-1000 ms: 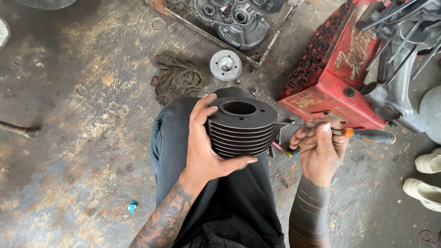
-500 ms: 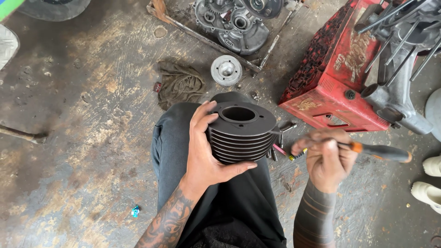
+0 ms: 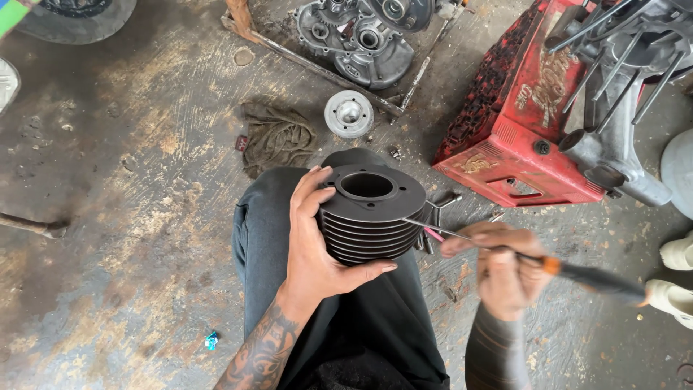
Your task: Cleaning the cooling fins of a motorcycle cylinder block using a screwdriver to remove debris.
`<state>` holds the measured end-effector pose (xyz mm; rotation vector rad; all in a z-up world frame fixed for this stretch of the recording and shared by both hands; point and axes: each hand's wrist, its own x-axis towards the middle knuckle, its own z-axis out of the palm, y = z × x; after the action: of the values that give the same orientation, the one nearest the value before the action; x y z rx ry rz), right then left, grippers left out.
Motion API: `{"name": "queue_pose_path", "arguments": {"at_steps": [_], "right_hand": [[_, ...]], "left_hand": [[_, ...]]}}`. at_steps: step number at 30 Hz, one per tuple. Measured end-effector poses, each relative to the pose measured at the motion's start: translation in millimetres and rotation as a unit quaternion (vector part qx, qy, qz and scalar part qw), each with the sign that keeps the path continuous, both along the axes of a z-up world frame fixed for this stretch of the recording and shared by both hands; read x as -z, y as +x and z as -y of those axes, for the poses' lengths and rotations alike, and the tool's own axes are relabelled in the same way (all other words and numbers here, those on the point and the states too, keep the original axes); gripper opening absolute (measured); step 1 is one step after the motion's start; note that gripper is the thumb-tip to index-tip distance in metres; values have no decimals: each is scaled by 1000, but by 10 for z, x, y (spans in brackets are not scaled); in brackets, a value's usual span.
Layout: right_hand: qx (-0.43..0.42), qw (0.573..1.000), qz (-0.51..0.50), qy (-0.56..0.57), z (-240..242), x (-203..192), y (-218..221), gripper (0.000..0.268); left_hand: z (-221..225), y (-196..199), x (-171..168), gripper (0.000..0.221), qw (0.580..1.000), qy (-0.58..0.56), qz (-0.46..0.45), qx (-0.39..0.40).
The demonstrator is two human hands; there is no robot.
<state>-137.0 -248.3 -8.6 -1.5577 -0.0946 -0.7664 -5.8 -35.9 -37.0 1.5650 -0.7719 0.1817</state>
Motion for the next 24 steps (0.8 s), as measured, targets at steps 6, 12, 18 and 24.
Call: {"name": "queue_pose_path", "arguments": {"at_steps": [6,12,18,24], "right_hand": [[-19,1000,-19,-10,-36,-244,-24,22],[-60,997,-34,-18,-11,-421,-1,21],[-63,997,-37,-33,8,-524,71,21],[-52,998,-36,2,-62,-457,166,21]], "left_hand": [[-10,-3,-9,110,1000,7,3,0],[-13,-6,-28,110,1000,14,6,-6],[-13,-6,-31,108,1000,23,10,-7],[-13,3,-44,108,1000,21,-2,-5]]}}
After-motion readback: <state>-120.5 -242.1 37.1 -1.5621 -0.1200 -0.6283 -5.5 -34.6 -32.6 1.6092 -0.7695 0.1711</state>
